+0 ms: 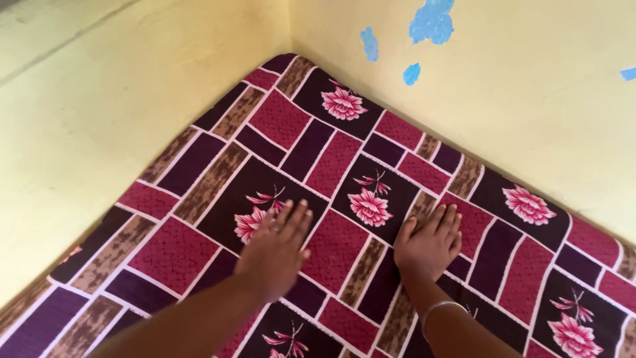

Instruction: The person smooths and flattens a patterned bedsheet over a bed by hand, tucking the edges in and clearing items off the surface.

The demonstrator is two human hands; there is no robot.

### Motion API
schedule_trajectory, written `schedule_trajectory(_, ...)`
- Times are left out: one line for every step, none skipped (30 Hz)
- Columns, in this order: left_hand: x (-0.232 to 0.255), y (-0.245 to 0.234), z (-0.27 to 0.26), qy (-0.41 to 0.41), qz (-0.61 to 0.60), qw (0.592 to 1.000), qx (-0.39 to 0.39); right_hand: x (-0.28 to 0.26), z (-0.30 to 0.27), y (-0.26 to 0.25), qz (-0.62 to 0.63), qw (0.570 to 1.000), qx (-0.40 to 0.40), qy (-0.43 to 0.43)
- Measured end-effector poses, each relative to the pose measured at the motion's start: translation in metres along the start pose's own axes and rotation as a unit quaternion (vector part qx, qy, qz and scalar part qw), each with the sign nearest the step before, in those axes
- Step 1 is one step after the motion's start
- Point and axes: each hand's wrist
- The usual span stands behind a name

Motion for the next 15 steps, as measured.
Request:
schedule_trajectory(0.014,0.002,0.001,0.011,-0.009,1.0,-0.01,-0.002,-0.001,0.001,0.002,1.0,0.001,0.002)
schedule_trajectory(0.027,0.006,0.006,0.004,-0.031,1.0,0.001,-0.001,-0.001,0.001,0.002,1.0,0.003,0.003)
schedule_trajectory(0.039,0.012,0.013,-0.003,-0.052,0.999,0.011,0.0,0.001,-0.001,0.0,1.0,0.002,0.003)
schedule_trajectory(0.049,0.018,0.019,-0.013,-0.072,0.997,0.02,-0.001,0.001,-0.001,0.0,1.0,-0.002,0.001)
schedule_trajectory(0.062,0.023,0.029,-0.019,-0.072,0.997,0.025,-0.002,0.0,-0.001,0.0,1.0,-0.006,0.0)
schedule_trajectory(0.073,0.026,0.041,-0.023,-0.069,0.997,0.03,-0.003,-0.002,-0.002,-0.003,1.0,-0.008,0.002)
schedule_trajectory(0.081,0.029,0.049,-0.028,-0.066,0.997,0.035,-0.005,-0.004,-0.003,-0.007,1.0,-0.011,0.004)
schedule_trajectory(0.09,0.031,0.055,-0.037,-0.095,0.993,0.057,-0.005,-0.001,-0.005,-0.013,1.0,-0.007,0.007)
schedule_trajectory(0.097,0.033,0.06,-0.045,-0.125,0.988,0.078,-0.006,0.001,-0.006,-0.012,1.0,-0.012,0.012)
schedule_trajectory(0.103,0.035,0.063,-0.052,-0.157,0.981,0.097,-0.006,0.001,-0.006,-0.013,1.0,-0.018,0.018)
schedule_trajectory(0.099,0.034,0.07,-0.043,-0.119,0.986,0.106,-0.007,0.0,-0.005,-0.014,0.999,-0.024,0.024)
schedule_trajectory(0.088,0.032,0.078,-0.031,-0.081,0.99,0.116,-0.007,-0.001,-0.005,-0.015,0.999,-0.021,0.023)
schedule_trajectory(0.076,0.031,0.084,-0.018,-0.043,0.991,0.126,-0.006,-0.003,-0.004,-0.015,0.999,-0.019,0.022)
schedule_trajectory(0.059,0.034,0.082,-0.098,-0.182,0.972,0.114,-0.008,0.0,-0.002,-0.011,1.0,-0.017,0.018)
schedule_trajectory(0.035,0.042,0.073,-0.174,-0.317,0.927,0.098,-0.006,0.003,-0.002,-0.017,1.0,-0.009,0.015)
Point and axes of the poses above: each hand's wrist, its own z-axis towards the middle knuckle, its own y-axis out of the palm, x = y × z, and after that the axes turned 5 degrees about -z, right-handed
